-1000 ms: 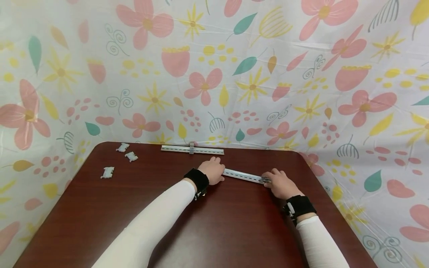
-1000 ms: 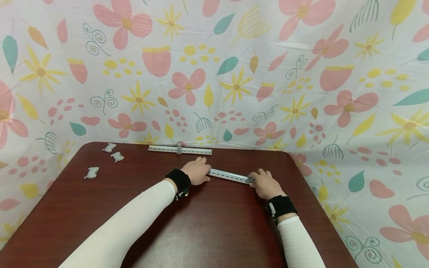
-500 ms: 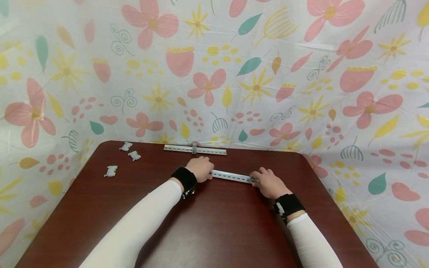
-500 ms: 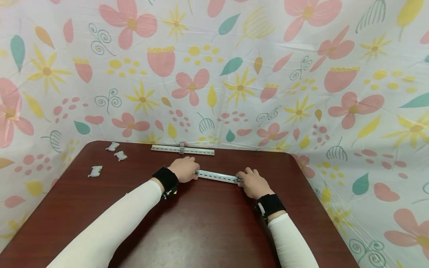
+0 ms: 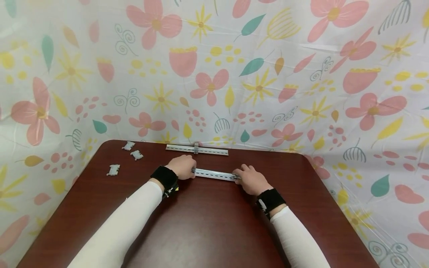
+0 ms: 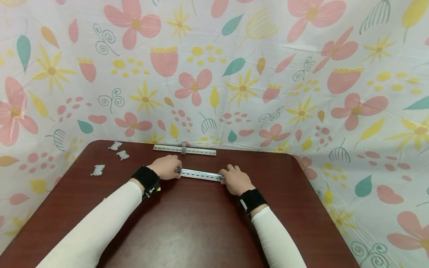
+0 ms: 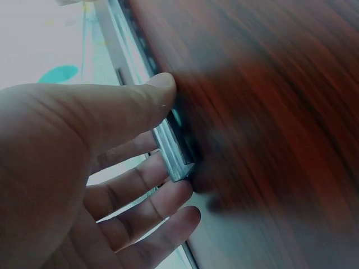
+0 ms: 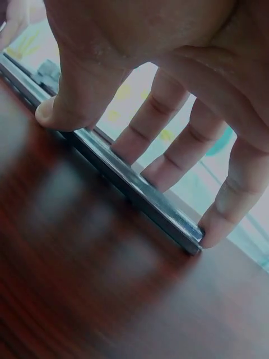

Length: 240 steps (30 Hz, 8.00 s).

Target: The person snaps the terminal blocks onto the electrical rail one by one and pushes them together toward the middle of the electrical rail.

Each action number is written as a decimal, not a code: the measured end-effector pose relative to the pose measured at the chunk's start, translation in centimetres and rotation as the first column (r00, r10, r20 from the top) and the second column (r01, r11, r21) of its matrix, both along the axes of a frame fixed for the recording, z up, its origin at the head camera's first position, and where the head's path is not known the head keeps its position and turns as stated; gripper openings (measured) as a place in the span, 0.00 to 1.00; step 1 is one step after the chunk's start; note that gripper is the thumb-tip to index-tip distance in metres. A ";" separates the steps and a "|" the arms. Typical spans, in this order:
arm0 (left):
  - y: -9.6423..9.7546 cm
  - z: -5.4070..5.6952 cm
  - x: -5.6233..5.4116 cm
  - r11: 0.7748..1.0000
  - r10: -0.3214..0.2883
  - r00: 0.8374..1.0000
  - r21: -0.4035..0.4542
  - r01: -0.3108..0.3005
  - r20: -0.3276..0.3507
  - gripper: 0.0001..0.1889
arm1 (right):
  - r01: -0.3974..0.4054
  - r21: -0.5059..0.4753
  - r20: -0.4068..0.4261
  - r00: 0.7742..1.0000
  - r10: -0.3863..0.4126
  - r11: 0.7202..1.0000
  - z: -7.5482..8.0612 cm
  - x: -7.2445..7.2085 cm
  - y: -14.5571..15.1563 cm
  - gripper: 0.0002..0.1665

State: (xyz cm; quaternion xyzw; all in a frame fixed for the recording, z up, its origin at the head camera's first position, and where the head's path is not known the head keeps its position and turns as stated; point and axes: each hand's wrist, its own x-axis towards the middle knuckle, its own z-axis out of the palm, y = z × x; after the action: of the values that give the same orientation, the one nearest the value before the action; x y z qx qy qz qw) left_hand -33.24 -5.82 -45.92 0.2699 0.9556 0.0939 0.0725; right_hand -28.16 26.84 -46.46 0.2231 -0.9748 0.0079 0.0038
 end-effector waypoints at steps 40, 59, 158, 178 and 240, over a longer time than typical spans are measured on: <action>-9.3 -0.2 5.2 0.999 0.021 0.991 0.031 -0.017 -0.128 0.13 | -0.163 0.015 -0.108 0.981 0.164 0.986 -1.0 1.3 -7.6 0.21; -9.9 -0.4 6.8 0.999 0.010 0.983 0.048 -0.001 -0.185 0.08 | -0.233 -0.018 -0.090 0.969 0.231 0.972 -0.2 2.2 -7.1 0.23; -24.8 2.7 6.0 0.893 0.427 0.896 0.101 -0.439 0.120 0.12 | -0.251 -0.046 -0.120 0.962 0.244 0.967 -0.6 2.5 -6.6 0.22; -22.3 1.2 4.8 0.893 0.402 0.910 0.178 -0.414 0.099 0.21 | -0.259 -0.049 -0.112 0.961 0.252 0.965 -0.8 2.4 -6.6 0.22; -4.0 0.6 6.4 0.920 0.144 0.925 0.391 0.005 -0.351 0.14 | -0.087 -0.613 0.130 0.969 0.210 0.785 0.9 -1.4 -13.1 0.21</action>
State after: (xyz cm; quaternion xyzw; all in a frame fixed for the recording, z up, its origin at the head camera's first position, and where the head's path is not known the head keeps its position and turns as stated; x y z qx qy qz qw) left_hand -26.87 -9.82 -45.32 0.2571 0.9236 0.2293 -0.1680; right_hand -29.55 13.75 -45.61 0.2847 -0.8963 0.3394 -0.0197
